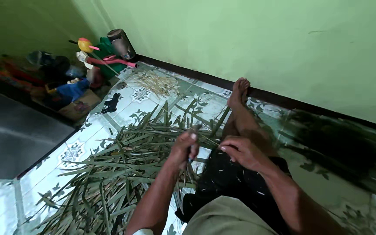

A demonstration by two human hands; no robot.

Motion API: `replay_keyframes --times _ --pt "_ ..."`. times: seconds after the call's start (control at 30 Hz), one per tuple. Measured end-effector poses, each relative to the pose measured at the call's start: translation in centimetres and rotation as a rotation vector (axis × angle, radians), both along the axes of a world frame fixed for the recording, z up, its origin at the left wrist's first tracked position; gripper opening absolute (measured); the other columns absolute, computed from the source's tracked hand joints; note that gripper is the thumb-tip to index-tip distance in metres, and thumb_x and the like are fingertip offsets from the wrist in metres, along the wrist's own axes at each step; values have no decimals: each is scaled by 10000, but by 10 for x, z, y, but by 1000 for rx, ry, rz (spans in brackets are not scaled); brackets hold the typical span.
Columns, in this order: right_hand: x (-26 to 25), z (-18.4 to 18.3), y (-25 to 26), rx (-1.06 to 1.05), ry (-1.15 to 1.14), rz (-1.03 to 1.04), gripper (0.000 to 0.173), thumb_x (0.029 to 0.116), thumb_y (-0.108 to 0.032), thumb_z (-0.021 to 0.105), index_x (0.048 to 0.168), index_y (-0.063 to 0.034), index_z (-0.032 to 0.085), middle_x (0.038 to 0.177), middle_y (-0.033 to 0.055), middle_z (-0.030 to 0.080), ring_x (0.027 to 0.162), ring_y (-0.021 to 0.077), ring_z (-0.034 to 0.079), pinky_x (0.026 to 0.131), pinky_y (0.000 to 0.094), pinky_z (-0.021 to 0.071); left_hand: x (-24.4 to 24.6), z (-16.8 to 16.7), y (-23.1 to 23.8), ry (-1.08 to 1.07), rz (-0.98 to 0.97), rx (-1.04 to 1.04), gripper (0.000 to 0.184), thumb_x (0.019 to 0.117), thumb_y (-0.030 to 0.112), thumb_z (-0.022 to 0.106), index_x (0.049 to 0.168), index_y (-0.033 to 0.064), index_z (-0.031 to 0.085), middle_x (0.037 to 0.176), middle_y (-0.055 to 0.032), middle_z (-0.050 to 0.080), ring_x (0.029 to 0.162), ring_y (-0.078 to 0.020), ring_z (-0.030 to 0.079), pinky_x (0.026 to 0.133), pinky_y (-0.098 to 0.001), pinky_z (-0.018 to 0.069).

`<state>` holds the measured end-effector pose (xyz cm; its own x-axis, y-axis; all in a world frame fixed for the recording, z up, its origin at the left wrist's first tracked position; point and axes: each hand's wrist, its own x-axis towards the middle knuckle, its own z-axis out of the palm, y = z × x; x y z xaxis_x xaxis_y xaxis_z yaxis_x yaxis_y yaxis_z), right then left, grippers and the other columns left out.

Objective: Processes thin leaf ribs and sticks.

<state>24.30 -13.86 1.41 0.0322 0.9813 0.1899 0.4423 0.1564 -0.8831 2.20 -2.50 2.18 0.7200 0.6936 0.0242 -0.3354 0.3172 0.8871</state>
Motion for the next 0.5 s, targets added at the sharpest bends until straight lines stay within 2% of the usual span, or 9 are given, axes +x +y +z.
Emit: replay_keyframes --times 0.1,0.17,0.23,0.33,0.4,0.43,0.5 --pt "0 -3 -1 -6 15 -22 211 991 -150 590 1028 0 734 896 56 669 612 10 556 574 168 503 -5 1 9 -10 38 -31 447 1000 316 581 1393 114 513 565 85 546 445 -27 522 454 -187 475" --pt "-7 0 3 6 31 -46 202 984 -147 600 1023 -2 735 913 61 670 630 21 573 590 179 520 8 -6 -8 114 -68 3 342 999 270 555 1297 103 553 586 88 542 454 -18 505 458 -177 454" --pt "-9 1 6 45 42 -59 194 968 -148 614 1003 -6 741 918 59 671 662 17 586 618 173 526 15 -9 -17 162 -140 32 333 1002 261 553 1295 105 588 615 90 553 472 -9 499 465 -170 447" --pt "-2 -3 2 16 46 -47 195 976 -158 619 1019 -17 747 950 57 677 677 5 582 616 163 517 -5 6 8 23 20 -25 410 994 325 589 1354 130 577 576 89 555 448 -16 509 451 -178 461" --pt "0 -2 0 -30 43 -40 200 986 -164 611 1034 -25 747 947 46 671 668 -2 568 611 155 503 -13 4 22 -58 60 -70 416 1002 343 600 1372 161 543 568 67 554 444 -38 529 453 -197 485" --pt "-3 -1 2 -33 43 -37 202 989 -168 608 1032 -30 749 938 43 672 658 2 568 605 159 505 -9 0 17 -32 52 -73 372 1006 315 574 1346 168 534 564 70 549 440 -38 524 448 -198 479" --pt "-10 1 8 -23 43 -34 214 998 -175 589 1019 -31 747 905 38 670 643 16 571 603 181 515 7 -9 -7 88 -25 -48 233 995 265 558 1200 157 573 568 79 541 441 -30 505 444 -192 454"
